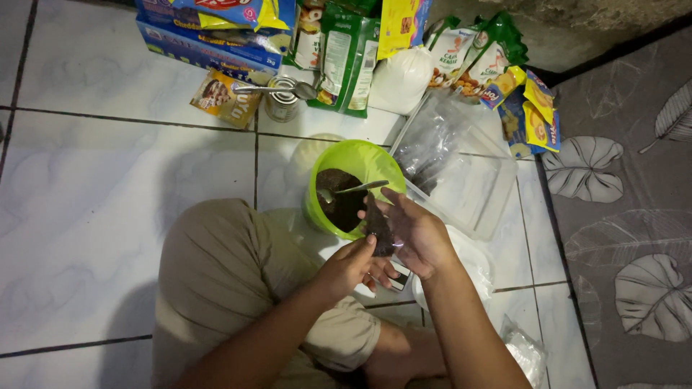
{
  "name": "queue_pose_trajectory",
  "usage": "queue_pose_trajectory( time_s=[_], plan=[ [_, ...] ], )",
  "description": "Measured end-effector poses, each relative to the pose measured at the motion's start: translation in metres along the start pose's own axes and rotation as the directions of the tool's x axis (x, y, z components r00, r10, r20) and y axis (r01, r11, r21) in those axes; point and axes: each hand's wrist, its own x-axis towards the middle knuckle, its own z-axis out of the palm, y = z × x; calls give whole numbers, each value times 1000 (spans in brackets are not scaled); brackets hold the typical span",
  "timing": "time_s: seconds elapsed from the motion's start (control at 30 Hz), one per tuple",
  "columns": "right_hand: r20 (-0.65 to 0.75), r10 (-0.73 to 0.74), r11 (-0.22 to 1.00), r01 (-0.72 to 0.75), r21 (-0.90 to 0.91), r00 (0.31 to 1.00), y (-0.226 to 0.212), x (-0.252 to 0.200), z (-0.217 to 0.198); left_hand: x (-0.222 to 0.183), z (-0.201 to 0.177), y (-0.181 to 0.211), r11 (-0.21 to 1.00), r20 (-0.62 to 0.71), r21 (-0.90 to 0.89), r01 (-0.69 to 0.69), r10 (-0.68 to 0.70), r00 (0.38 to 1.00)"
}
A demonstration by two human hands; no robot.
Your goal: Scooping material from a bowl into small plastic bags and weighing them on a digital scale
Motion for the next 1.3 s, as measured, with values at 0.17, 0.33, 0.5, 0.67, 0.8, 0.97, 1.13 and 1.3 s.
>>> queue_pose_trajectory(
  time_s=[0.17,0.33,0.5,0.67,0.8,0.97,1.13,1.3],
  plan=[
    [-16,0,1000,0,-8,1000,1,0,-3,5,-4,-9,1000,10,-6,-1,1,1000],
    [-36,9,1000,-9,2,999,2,2,-4,5,-5,-9,1000,7,-14,2,-2,1000],
    [-13,-18,1000,18,-23,1000,3,2,-5,5,-5,-8,1000,9,-15,9,-8,1000],
    [-33,-6,1000,6,0,999,5,6,-8,4,-6,-7,1000,20,-4,1,-1,1000],
    [2,-111,990,110,-88,994,4,-4,-6,5,3,-11,997,-67,-43,-66,64,996],
    [-31,-257,966,257,-24,966,20,-4,-32,6,7,-13,961,-184,-144,-234,206,961],
    [16,-389,912,388,-135,921,16,-30,-41,2,11,-8,919,-293,-146,-366,313,903],
    [198,-552,756,586,-292,810,7,-61,-40,-5,15,0,877,-183,58,-477,479,858]
  ],
)
